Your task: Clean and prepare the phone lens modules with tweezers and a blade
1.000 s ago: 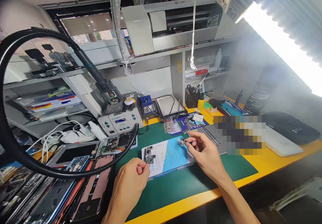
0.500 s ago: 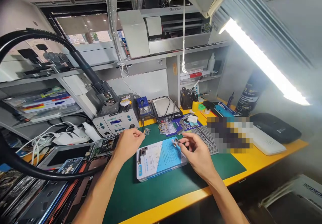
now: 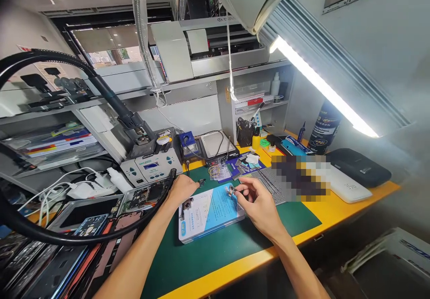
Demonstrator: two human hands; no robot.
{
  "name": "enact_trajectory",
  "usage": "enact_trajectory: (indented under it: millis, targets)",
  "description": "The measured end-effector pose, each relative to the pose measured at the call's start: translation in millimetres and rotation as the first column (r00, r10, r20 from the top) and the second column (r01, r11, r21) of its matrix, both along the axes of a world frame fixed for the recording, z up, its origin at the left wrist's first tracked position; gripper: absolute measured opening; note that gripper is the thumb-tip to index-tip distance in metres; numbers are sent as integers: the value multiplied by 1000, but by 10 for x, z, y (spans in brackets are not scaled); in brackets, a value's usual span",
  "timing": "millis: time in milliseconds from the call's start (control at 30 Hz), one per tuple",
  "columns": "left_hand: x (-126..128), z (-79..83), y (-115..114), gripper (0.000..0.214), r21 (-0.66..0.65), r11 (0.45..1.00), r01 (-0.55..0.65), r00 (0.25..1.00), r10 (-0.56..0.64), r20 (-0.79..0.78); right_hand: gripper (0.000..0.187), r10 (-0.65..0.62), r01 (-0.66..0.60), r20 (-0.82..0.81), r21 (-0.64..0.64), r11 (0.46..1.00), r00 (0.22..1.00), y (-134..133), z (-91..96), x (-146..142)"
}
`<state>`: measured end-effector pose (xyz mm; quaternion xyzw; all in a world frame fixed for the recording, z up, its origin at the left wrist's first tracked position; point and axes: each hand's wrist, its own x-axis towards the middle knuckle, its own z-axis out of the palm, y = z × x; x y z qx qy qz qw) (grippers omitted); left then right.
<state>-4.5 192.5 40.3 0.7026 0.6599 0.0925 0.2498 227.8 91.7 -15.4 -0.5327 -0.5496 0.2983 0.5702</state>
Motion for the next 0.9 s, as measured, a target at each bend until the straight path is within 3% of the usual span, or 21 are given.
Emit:
enact_trajectory:
  millis: [133, 300, 500, 900]
  targets:
    - [-175, 183, -64, 32, 7, 991, 134, 991, -134, 7, 45, 2, -2, -12, -2, 1000, 1000, -18, 16, 1]
    - [-534, 419, -335, 35, 33, 947, 320, 947, -320, -19, 45, -4, 3, -28, -6, 1000, 1000, -31, 32, -13]
    - [-598, 299, -533, 33, 100, 924, 369, 928, -360, -97, 46, 11, -11, -21, -1, 1000, 1000, -31, 16, -29]
    - [-554, 265, -458, 20, 107, 905, 412, 901, -387, -197, 46, -5, 5, -5, -4, 1000, 1000, -42, 41, -37]
